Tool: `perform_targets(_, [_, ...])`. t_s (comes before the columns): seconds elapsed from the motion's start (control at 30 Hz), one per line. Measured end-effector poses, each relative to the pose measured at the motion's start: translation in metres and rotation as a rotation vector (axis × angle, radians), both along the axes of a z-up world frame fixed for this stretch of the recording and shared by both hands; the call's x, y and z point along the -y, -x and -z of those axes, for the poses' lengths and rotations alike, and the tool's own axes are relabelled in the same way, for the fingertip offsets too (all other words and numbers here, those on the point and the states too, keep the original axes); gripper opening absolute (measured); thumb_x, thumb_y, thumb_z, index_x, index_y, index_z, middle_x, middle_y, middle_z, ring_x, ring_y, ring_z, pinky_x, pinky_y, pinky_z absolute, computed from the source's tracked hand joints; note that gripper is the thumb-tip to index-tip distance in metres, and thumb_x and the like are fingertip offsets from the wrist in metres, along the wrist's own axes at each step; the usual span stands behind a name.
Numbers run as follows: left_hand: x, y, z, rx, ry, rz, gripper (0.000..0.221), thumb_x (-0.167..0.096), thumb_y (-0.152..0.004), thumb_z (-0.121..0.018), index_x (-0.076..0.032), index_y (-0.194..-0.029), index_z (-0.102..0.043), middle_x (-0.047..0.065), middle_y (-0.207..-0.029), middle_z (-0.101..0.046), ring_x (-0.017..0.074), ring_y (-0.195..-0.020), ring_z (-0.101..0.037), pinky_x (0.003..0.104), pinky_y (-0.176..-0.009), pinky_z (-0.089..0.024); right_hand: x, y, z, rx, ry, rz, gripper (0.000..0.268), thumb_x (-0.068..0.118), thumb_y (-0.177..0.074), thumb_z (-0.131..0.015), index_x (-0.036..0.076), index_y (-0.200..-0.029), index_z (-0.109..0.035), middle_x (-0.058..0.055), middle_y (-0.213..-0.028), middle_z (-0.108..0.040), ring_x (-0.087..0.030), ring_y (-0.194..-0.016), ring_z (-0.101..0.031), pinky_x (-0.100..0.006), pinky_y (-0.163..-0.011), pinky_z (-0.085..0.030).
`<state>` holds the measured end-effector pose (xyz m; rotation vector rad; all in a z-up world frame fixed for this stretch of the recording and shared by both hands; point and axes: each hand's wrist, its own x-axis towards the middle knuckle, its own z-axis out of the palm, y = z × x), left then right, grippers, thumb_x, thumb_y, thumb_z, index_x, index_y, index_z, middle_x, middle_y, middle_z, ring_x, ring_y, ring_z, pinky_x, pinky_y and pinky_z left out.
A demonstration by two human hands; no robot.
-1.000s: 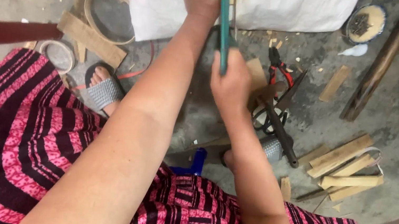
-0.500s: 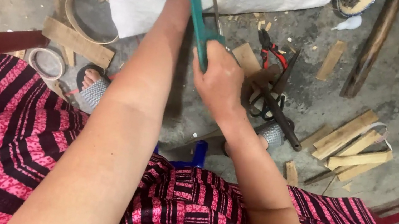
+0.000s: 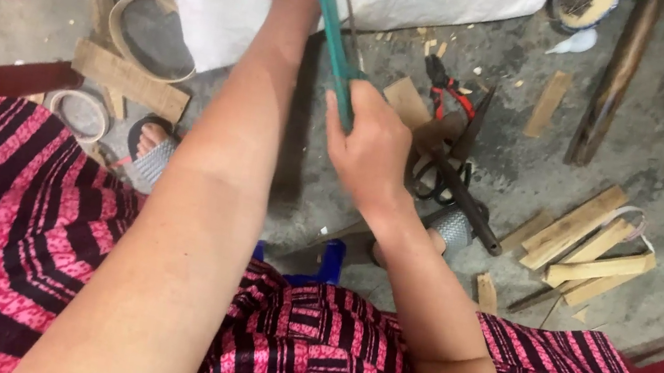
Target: The person is using a hacksaw to cut a small piece of wood and then sanding a wooden block to smooth its surfaces.
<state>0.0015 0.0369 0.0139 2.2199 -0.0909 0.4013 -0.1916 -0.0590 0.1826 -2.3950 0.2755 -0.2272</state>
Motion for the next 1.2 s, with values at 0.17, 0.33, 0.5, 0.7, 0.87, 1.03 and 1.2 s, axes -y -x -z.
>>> perform_targets(0.17, [0.005,0.002,0.004,0.058,0.016,0.067,0.022,-0.018,-0.097,-0.05,-0.004,-0.108,-0.063,0.017,-0.106,-0.07,0.0378,-0.095,-0.065,0.047,-0.085,-0.05,0.011,0.004,-0.004,0.036,-0.071,0.03,0.027,0.03,-0.108,-0.057,0.014,-0.087,-0.056,0.002,-0.06,-0.043,-0.022,-0.055,-0.056,-0.033,-0.055,-0.051])
perform_targets(0.33, [0.019,0.006,0.02,0.123,0.064,0.161,0.021,-0.017,-0.098,-0.052,-0.003,-0.11,-0.063,0.018,-0.107,-0.069,0.0382,-0.095,-0.065,0.047,-0.086,-0.051,0.003,0.026,-0.033,-0.032,-0.339,0.164,0.014,0.017,-0.099,-0.059,0.004,-0.096,-0.06,-0.008,-0.074,-0.064,-0.025,-0.062,-0.058,-0.037,-0.061,-0.047])
perform_targets(0.5, [-0.012,0.03,0.059,0.053,-0.275,0.344,0.047,-0.026,-0.11,-0.059,-0.016,-0.154,-0.047,0.007,-0.161,-0.043,0.048,-0.149,-0.04,0.064,-0.121,-0.034,-0.004,0.054,-0.022,-0.03,-0.385,0.217,0.01,0.013,-0.097,-0.063,0.003,-0.098,-0.063,-0.007,-0.072,-0.063,-0.024,-0.061,-0.057,-0.036,-0.061,-0.048])
perform_targets(0.7, [-0.035,0.026,0.025,0.194,-0.082,0.602,0.028,-0.011,-0.093,-0.074,-0.002,-0.118,-0.066,0.02,-0.122,-0.064,0.0422,-0.112,-0.057,0.049,-0.101,-0.042,-0.011,0.075,-0.024,0.058,-0.343,0.23,0.018,0.017,-0.096,-0.065,0.0,-0.104,-0.062,-0.013,-0.082,-0.068,-0.03,-0.064,-0.062,-0.039,-0.062,-0.05])
perform_targets(0.87, [-0.079,0.016,-0.007,0.186,-0.106,0.642,0.021,0.004,-0.086,-0.074,0.002,-0.104,-0.063,0.018,-0.101,-0.062,0.0339,-0.091,-0.058,0.043,-0.082,-0.048,-0.002,0.086,-0.062,0.143,-0.476,0.168,0.011,0.013,-0.097,-0.062,0.002,-0.1,-0.062,-0.007,-0.075,-0.065,-0.021,-0.06,-0.057,-0.034,-0.058,-0.047])
perform_targets(1.03, [-0.117,0.025,-0.036,0.037,0.092,0.632,0.013,0.011,-0.099,-0.067,0.009,-0.108,-0.058,0.021,-0.102,-0.066,0.0293,-0.091,-0.066,0.04,-0.084,-0.06,0.004,0.095,-0.069,0.249,-0.329,0.104,0.011,0.01,-0.097,-0.066,0.001,-0.102,-0.062,-0.008,-0.08,-0.068,-0.023,-0.062,-0.061,-0.036,-0.06,-0.048])
perform_targets(1.2, [-0.111,0.069,-0.038,-0.995,-0.13,0.658,0.017,-0.022,-0.102,-0.06,-0.009,-0.11,-0.068,0.004,-0.077,-0.063,0.0148,-0.062,-0.057,0.029,-0.054,-0.047,0.002,0.106,-0.028,0.352,0.046,0.092,0.02,0.004,-0.09,-0.074,-0.001,-0.106,-0.062,-0.011,-0.084,-0.065,-0.028,-0.068,-0.062,-0.038,-0.063,-0.05])
